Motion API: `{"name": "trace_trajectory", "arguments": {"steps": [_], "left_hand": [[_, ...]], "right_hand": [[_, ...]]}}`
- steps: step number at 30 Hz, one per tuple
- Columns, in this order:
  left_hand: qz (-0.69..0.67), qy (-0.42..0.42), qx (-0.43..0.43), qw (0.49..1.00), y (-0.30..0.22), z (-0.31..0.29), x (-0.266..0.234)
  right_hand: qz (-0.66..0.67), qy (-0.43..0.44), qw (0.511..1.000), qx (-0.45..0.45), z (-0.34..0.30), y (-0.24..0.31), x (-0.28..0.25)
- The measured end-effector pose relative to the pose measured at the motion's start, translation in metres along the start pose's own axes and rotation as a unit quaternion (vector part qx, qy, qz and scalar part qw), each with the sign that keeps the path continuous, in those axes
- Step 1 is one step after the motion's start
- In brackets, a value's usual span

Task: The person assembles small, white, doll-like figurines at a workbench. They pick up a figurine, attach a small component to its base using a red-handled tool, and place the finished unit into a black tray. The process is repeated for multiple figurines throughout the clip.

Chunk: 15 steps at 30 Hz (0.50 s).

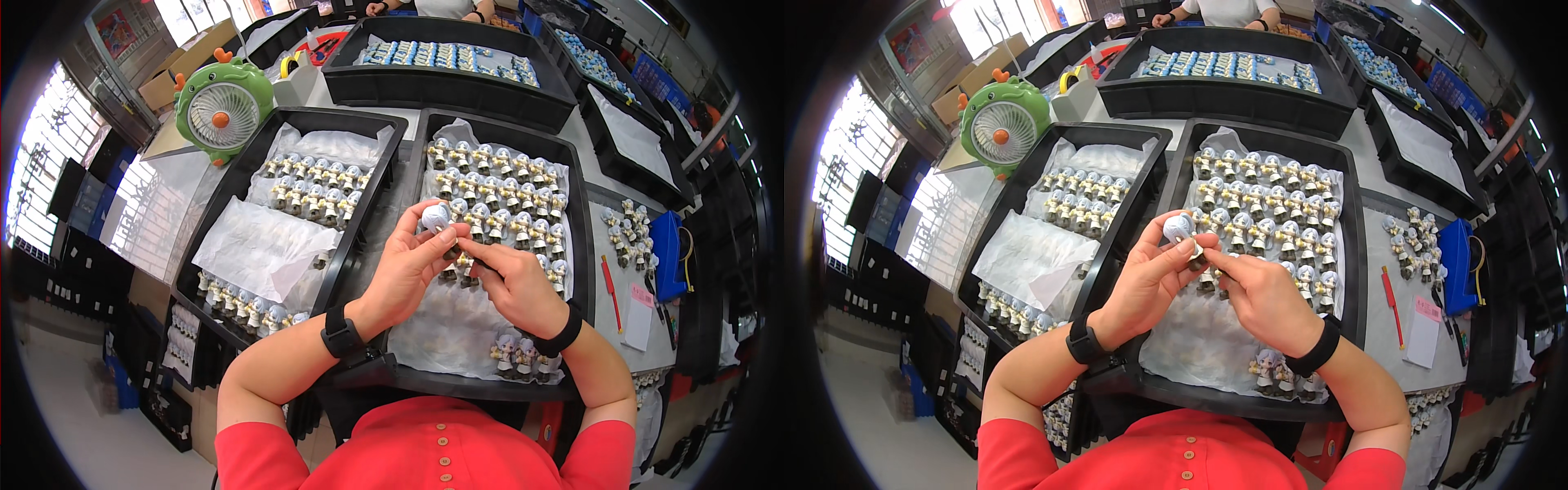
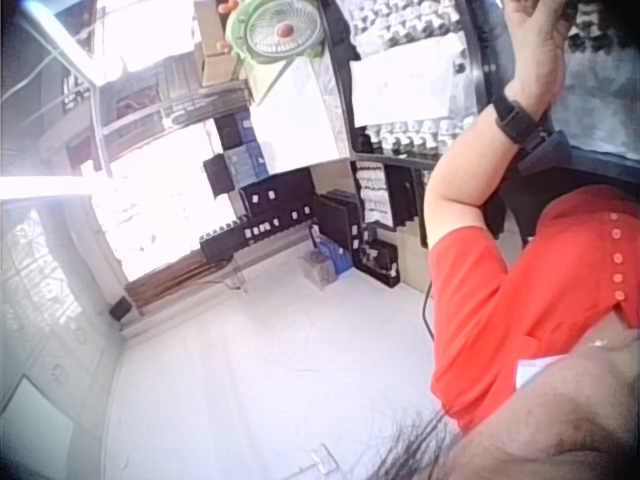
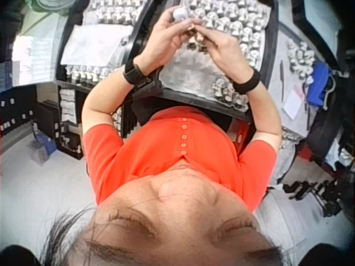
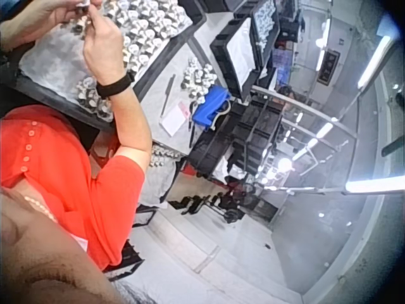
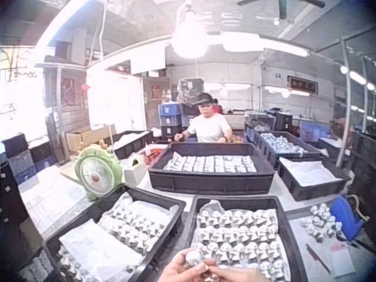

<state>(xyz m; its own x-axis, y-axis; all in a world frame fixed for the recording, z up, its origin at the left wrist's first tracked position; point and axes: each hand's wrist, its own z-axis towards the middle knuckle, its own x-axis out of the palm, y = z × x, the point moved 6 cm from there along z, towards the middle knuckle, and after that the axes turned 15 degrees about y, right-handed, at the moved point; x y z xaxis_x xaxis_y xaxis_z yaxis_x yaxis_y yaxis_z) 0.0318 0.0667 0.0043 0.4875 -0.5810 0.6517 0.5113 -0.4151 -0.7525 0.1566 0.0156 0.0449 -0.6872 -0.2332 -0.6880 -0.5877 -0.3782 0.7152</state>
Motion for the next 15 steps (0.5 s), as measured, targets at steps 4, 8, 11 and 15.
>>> {"name": "trace_trajectory", "arguments": {"steps": [4, 8, 11, 15], "left_hand": [[0.006, -0.001, -0.004, 1.0, -0.0008, -0.0005, 0.0011], [0.005, 0.001, -0.003, 1.0, -0.0009, -0.0003, 0.0015], [0.004, 0.002, 0.0, 1.0, -0.0016, -0.0004, 0.0024], [0.005, 0.0, -0.002, 1.0, -0.0014, -0.0004, 0.002]], "right_hand": [[-0.024, 0.004, 1.0, 0.007, -0.0002, 0.004, -0.0001], [-0.01, -0.007, 1.0, -0.009, -0.0005, 0.001, -0.0002], [-0.024, -0.003, 1.0, -0.004, -0.0004, 0.0036, 0.0005], [-0.038, -0.001, 0.999, 0.0, -0.0002, 0.0035, 0.0008]]}}
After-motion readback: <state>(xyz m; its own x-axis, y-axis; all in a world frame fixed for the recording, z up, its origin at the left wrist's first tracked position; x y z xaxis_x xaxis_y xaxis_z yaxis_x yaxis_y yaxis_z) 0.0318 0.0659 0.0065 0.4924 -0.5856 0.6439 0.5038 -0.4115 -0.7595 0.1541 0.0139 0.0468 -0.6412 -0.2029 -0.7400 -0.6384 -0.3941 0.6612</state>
